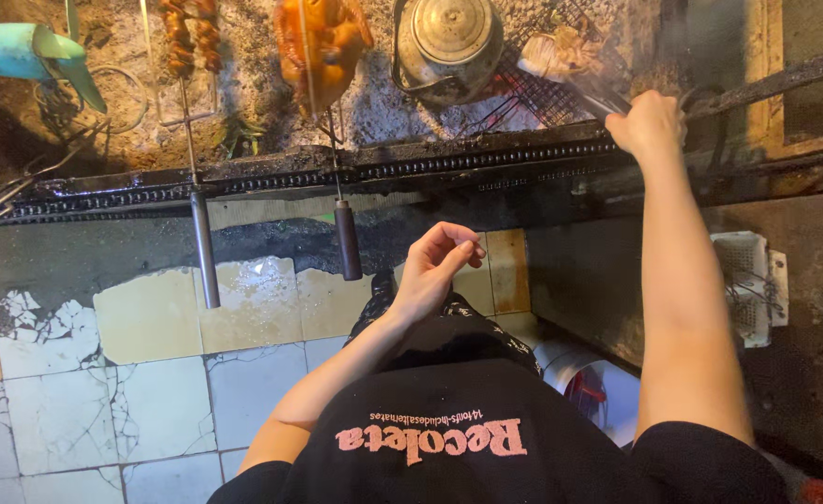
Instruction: The person prepares a whole squid by hand and then grills it and chicken skewers over an open charcoal pit using tongs.
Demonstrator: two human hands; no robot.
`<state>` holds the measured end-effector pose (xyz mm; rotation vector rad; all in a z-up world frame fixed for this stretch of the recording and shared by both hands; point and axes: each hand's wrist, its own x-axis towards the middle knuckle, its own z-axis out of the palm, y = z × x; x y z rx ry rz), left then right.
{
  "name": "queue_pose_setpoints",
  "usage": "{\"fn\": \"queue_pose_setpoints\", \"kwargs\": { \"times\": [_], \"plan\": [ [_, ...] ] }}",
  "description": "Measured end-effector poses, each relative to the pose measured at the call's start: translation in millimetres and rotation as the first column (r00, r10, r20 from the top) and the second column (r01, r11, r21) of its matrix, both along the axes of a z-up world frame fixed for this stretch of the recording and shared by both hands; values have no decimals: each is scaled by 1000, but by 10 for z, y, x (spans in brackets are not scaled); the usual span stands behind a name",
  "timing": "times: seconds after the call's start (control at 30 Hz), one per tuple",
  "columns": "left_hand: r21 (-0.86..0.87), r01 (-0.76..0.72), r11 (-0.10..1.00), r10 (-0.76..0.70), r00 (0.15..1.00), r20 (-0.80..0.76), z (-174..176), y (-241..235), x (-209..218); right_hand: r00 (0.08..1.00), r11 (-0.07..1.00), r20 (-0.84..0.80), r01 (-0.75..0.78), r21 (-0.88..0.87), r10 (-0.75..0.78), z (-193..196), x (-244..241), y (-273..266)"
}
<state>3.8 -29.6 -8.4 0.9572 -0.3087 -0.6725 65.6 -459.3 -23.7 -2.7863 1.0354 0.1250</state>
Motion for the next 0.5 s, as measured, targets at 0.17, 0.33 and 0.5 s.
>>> {"fn": "queue_pose_setpoints", "kwargs": {
  "times": [0.17,0.33,0.5],
  "plan": [
    [4,-25,1000,25,1000,5,46,41,7,999,994,-46,-17,111,22,197,-76,-194],
    [0,-35,999,35,999,0,54,63,-3,974,974,57,-213,-80,218,236,6,-258],
    [-24,-62,998,61,998,-30,26,79,-17,955,919,-6,-288,-270,298,-322,456,-290]
  ]
}}
